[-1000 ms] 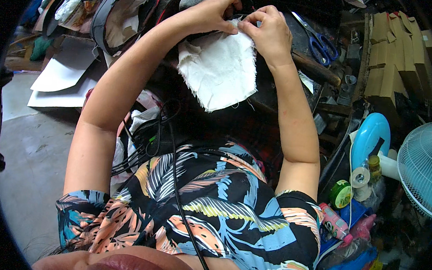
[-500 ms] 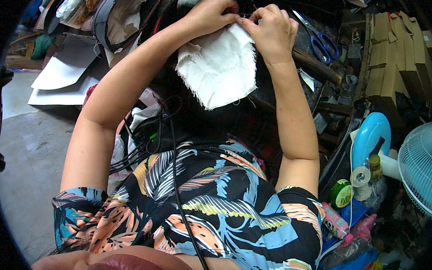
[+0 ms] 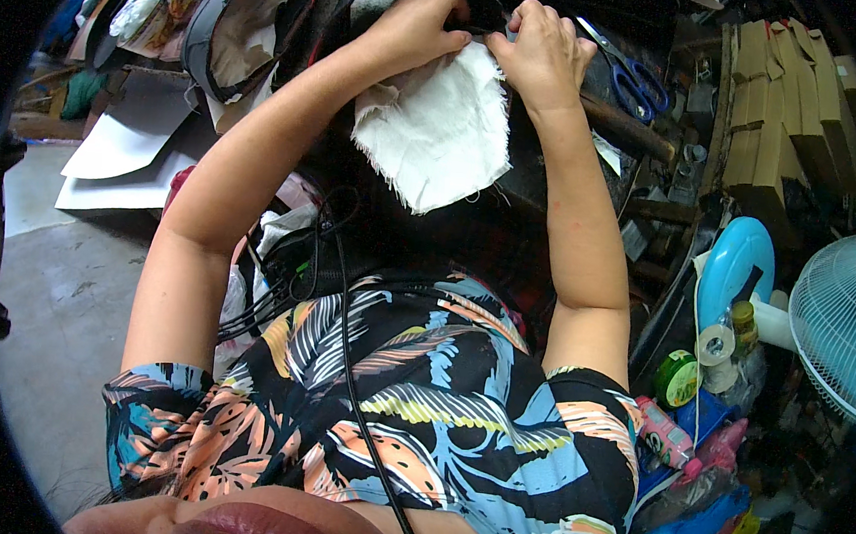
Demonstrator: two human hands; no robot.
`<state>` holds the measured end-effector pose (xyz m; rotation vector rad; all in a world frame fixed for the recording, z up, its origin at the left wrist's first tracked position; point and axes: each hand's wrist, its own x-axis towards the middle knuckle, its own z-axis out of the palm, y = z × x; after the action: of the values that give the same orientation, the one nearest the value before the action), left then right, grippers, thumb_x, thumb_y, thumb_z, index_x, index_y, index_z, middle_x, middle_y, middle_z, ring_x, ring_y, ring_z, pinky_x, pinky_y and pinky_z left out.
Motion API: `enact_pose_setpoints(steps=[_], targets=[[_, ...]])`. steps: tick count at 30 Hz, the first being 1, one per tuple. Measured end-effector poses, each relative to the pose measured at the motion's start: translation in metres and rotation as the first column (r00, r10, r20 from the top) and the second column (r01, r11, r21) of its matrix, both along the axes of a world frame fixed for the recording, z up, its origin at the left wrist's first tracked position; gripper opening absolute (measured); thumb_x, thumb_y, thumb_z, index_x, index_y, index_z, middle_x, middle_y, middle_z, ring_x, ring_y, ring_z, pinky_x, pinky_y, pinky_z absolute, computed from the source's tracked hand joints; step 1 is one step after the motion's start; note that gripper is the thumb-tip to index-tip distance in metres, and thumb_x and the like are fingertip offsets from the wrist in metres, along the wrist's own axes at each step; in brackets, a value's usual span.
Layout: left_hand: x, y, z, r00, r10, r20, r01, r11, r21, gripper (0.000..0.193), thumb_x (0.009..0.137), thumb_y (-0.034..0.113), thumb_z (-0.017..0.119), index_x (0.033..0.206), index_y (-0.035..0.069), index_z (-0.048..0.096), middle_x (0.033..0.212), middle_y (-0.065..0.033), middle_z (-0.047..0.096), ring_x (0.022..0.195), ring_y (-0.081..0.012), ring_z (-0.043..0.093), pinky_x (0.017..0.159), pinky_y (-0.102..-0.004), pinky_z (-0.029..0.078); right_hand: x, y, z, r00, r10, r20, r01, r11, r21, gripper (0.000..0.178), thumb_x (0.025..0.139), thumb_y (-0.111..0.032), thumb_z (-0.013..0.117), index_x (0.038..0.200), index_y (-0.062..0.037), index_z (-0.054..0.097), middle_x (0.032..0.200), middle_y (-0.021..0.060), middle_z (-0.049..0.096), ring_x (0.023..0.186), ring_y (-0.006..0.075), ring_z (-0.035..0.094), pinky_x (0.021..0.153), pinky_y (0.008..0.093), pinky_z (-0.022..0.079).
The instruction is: The person works on a black shoe, repeatedly inserting and adjusting a white fabric piece inside the shoe opening. They use blue-handled scissors to trim excess fabric and thread, then reposition the fabric and continue trimming. The process repeats several times as the person refines the fit of the fabric inside the shoe.
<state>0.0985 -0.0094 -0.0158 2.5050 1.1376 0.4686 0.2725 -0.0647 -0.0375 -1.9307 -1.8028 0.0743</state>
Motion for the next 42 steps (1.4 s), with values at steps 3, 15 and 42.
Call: enact_pose_setpoints(steps=[3, 15, 42], targets=[[0.003, 0.005, 0.001, 0.999, -0.009, -0.050, 0.010, 1.000, 0.020, 0.028, 0.078, 0.022, 0.073, 0.095, 0.000, 0.069, 0.089, -0.0201, 0.070, 0.085, -0.0352, 0.069, 0.077, -0.0404, 0.054, -0.002, -0.007, 0.008, 0.999, 0.040, 0.016, -0.042, 0.973, 0.227, 0.021, 0.077, -0.020, 0.075, 0.095, -0.0127, 0.066, 0.098, 0.0060, 0.068, 0.097, 0.0265, 0.062, 0.086, 0.0448, 0.042], [-0.013, 0.027, -0.008, 0.997, -0.017, 0.079, 0.033, 0.979, -0.202, 0.023, 0.076, 0.014, 0.069, 0.095, 0.003, 0.074, 0.091, -0.0184, 0.072, 0.085, -0.0290, 0.070, 0.080, -0.0368, 0.055, -0.020, -0.044, 0.010, 0.906, 0.398, 0.144, -0.423, 0.841, 0.337, 0.012, 0.082, -0.005, 0.066, 0.093, -0.0063, 0.071, 0.100, 0.0097, 0.072, 0.092, 0.0252, 0.069, 0.082, 0.0365, 0.056], [-0.014, -0.018, 0.007, 0.988, -0.157, 0.001, 0.156, 0.979, 0.131, 0.012, 0.084, 0.004, 0.063, 0.093, 0.001, 0.070, 0.094, -0.0161, 0.064, 0.087, -0.0349, 0.064, 0.077, -0.0413, 0.052, -0.004, -0.035, 0.013, 0.865, 0.497, 0.074, -0.495, 0.817, 0.295, 0.012, 0.082, -0.008, 0.067, 0.094, -0.0089, 0.069, 0.094, 0.0043, 0.070, 0.091, 0.0217, 0.067, 0.076, 0.0332, 0.056]])
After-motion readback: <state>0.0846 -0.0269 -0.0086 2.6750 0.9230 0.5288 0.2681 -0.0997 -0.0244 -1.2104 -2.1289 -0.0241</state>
